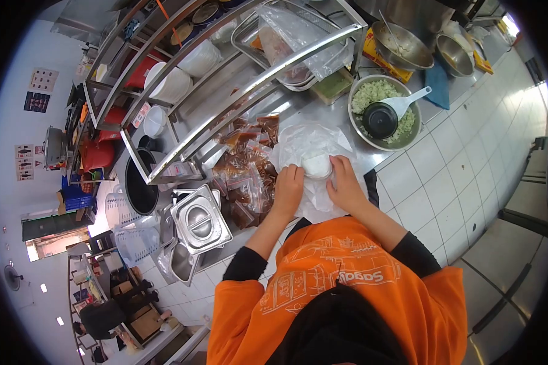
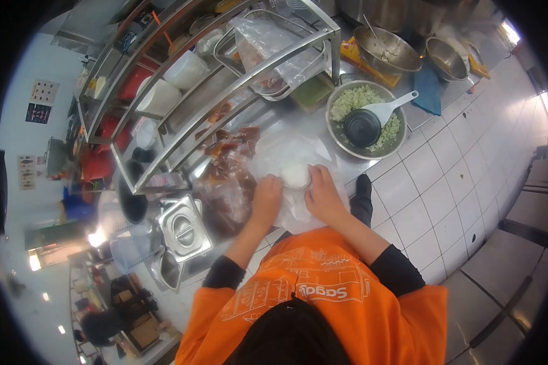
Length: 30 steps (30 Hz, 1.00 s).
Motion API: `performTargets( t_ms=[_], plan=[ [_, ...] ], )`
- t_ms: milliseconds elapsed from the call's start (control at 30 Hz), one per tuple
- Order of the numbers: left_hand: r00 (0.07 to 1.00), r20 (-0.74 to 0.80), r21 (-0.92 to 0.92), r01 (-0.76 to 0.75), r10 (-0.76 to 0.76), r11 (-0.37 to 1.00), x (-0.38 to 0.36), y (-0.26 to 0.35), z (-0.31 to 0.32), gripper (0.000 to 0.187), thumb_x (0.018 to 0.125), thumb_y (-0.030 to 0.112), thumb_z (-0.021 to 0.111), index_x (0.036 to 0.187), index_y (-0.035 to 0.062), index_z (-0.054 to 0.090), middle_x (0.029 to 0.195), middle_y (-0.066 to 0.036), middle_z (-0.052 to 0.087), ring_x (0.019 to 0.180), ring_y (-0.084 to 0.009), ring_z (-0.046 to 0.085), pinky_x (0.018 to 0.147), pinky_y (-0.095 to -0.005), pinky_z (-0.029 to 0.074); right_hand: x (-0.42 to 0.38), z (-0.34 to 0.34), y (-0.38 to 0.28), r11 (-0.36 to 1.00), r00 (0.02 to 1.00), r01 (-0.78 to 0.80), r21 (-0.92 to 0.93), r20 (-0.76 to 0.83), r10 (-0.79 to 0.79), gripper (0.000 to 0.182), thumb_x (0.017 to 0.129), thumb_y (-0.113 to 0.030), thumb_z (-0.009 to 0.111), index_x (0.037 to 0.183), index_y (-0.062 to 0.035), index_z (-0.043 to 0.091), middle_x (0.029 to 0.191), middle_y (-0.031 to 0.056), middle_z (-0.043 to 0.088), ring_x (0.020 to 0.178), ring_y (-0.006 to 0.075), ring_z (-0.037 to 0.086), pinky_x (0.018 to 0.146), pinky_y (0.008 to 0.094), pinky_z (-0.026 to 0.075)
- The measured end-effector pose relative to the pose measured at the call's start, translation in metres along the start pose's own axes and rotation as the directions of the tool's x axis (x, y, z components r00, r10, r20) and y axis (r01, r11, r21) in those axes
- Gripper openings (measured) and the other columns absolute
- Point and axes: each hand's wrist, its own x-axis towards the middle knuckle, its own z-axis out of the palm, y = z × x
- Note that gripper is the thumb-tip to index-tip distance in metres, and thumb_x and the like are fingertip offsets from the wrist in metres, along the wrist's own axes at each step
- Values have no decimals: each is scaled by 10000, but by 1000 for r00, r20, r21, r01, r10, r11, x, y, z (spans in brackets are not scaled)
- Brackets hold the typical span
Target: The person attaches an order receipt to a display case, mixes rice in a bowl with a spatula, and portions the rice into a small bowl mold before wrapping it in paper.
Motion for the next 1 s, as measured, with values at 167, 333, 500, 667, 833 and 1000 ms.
performTargets(
  t_ms=[167, 333, 500, 667, 833, 1000],
  plan=[
    [972, 77, 128, 211, -222, 969, -38, 33, 14, 608, 804, 224, 648, 1323, -34, 466, 1233, -226, 463, 1036, -353, 467, 848, -440, 389, -3, 18, -22, 973, 999, 40, -228, 25, -35, 816, 779, -204, 662, 1411, 89, 237, 1337, 299, 344, 1212, 483, 374, 1057, 514, 301],
    [980, 28, 154, 188, -195, 970, -44, 41, 27, 520, 796, 265, 642, 1251, 31, 545, 1374, -309, 377, 1084, -383, 474, 875, -464, 395, 23, 22, -79, 978, 983, 143, -155, 135, -123, 830, 753, -217, 660, 1415, 74, 251, 1281, 344, 376, 1162, 503, 402, 1009, 533, 340],
    [962, 105, 148, 237, -254, 960, -39, 40, 34, 499, 764, 294, 671, 1174, 27, 575, 1346, -299, 407, 1091, -384, 485, 848, -492, 403, 30, 38, -90, 983, 943, -103, -150, 301, 144, 770, 779, -192, 635, 1420, 47, 281, 1195, 318, 433, 1090, 442, 451, 971, 499, 371],
    [795, 328, -120, 571, -511, 812, -35, 37, 26, 483, 732, 323, 700, 1097, 23, 604, 1318, -288, 437, 1097, -385, 496, 820, -520, 412, 40, 64, -2, 990, 971, 138, 30, 191, -142, 648, 894, -144, 523, 1461, 7, 248, 1460, 203, 346, 1331, 357, 348, 1095, 397, 295],
    [945, 82, -912, 199, -317, 359, -48, 39, -23, 807, 933, 294, 578, 1499, -17, 93, 1575, -215, -1, 1433, -316, 163, 1155, -385, 134, 51, 27, -24, 417, 906, -424, 804, 370, 207, 566, 998, -282, 455, 1454, -3, 268, 1432, 166, 376, 1289, 275, 426, 1075, 413, 344],
    [926, -11, -944, -134, -377, -303, -21, 40, -60, 712, 923, 250, 614, 1466, 5, 224, 1482, -109, 285, 1361, -189, 284, 1124, -332, 223, 58, 2, -92, 749, 963, -148, 646, 267, -41, 668, 983, -393, 456, 1475, 0, 232, 1472, 162, 328, 1341, 294, 353, 1107, 397, 272]
  ],
)
